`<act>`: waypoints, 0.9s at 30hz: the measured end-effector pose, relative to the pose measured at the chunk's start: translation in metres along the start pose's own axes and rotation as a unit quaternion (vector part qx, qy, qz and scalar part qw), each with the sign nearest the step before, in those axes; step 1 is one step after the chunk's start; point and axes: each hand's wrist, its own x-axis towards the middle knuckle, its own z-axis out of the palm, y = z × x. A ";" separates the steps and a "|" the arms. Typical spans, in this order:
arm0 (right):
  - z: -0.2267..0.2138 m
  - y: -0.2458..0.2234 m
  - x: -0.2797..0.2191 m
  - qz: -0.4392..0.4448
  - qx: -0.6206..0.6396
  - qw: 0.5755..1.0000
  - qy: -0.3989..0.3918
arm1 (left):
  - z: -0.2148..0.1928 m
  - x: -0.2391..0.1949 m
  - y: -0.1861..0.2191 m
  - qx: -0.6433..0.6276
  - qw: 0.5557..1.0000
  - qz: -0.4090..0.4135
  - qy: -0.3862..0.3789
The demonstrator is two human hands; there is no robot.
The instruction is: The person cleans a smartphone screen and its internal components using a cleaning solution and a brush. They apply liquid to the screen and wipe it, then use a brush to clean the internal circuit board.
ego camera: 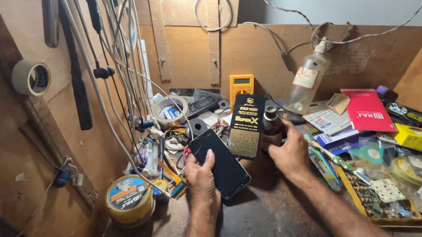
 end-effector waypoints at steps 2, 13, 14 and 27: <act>-0.007 0.002 0.006 0.011 -0.026 0.999 0.016 | 0.000 0.003 -0.003 -0.005 1.000 0.016 -0.005; 0.003 0.014 -0.007 0.072 -0.091 0.993 -0.006 | -0.003 0.003 -0.001 -0.005 1.000 0.023 -0.015; 0.006 0.013 -0.004 0.064 -0.085 0.994 0.006 | -0.002 0.002 0.000 -0.009 1.000 0.019 -0.015; -0.012 -0.039 -0.051 0.055 0.073 0.995 0.028 | -0.002 0.003 0.000 0.003 1.000 0.004 -0.010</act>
